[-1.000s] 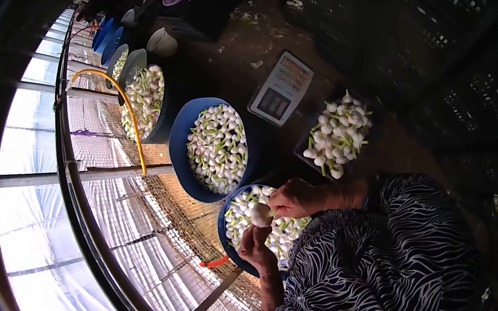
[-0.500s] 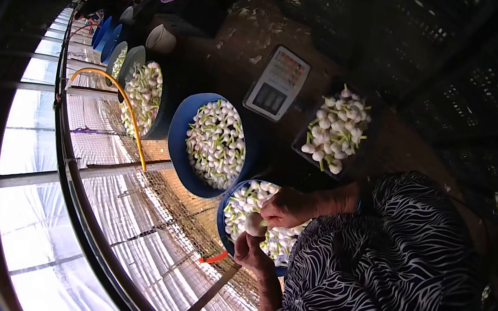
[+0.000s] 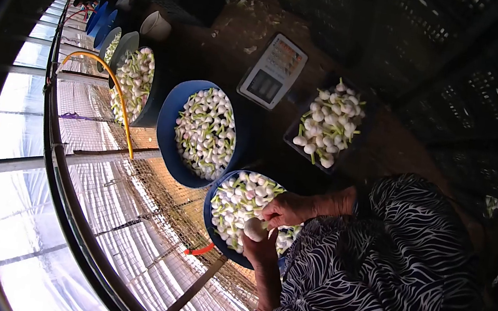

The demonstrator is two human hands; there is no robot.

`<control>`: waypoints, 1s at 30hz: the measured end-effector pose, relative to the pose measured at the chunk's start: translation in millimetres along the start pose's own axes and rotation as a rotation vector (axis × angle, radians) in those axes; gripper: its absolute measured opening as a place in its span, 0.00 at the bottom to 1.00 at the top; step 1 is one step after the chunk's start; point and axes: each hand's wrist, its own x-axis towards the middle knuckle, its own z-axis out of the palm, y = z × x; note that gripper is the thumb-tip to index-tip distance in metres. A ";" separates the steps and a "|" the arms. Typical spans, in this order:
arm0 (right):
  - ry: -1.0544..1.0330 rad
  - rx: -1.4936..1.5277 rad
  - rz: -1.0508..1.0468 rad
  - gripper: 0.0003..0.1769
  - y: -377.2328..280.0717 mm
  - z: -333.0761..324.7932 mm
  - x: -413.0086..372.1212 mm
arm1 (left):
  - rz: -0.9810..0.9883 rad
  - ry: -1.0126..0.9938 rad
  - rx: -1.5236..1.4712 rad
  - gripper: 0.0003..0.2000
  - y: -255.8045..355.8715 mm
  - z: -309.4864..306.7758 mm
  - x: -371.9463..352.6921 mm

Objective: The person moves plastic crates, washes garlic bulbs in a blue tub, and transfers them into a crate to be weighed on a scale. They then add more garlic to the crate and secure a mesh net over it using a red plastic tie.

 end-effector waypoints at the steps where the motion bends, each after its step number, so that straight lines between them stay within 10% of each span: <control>1: -0.018 -0.035 0.017 0.13 0.8 2.9 -3.4 | 0.012 0.015 0.024 0.21 4.7 22.2 -10.9; 3: -0.058 -0.073 0.021 0.13 5.5 15.1 -12.1 | 0.037 -0.033 0.003 0.20 8.9 44.2 -26.8; 6: -0.108 -0.142 0.065 0.12 7.2 28.3 -20.5 | 0.529 -0.034 1.089 0.23 -4.0 17.6 -27.1; 7: -0.107 -0.087 0.030 0.11 -0.1 24.9 -22.6 | 0.367 -0.093 0.764 0.27 -15.9 -0.1 -16.5; 10: -0.226 -0.055 0.092 0.10 -3.7 25.4 -22.6 | 0.334 -0.115 1.097 0.23 0.1 10.1 -28.3; 14: -0.330 -0.104 0.217 0.08 -17.1 27.9 -12.8 | -0.048 -0.341 0.253 0.17 -56.2 -30.2 2.7; 16: -0.389 -0.120 0.307 0.09 -9.5 26.4 -10.4 | -0.521 -0.051 -0.740 0.10 -104.2 -50.2 26.6; 17: -0.445 -0.098 0.367 0.09 -8.7 27.7 -9.0 | -0.532 -0.267 -0.804 0.08 -108.9 -55.2 26.0; 21: -0.530 -0.152 0.549 0.11 8.8 52.6 1.0 | -0.385 0.051 -0.577 0.10 -126.0 -75.9 24.0; 22: -0.532 -0.200 0.564 0.11 18.4 63.1 5.6 | -0.211 -0.128 -0.735 0.11 -174.4 -109.7 38.6; 24: -0.539 -0.293 0.592 0.11 35.1 78.8 17.8 | -0.417 0.474 -0.526 0.14 -128.5 -113.4 13.1; 30: -0.437 -0.538 0.595 0.11 106.2 162.9 44.5 | -0.285 0.764 -0.294 0.16 -246.7 -216.6 -23.3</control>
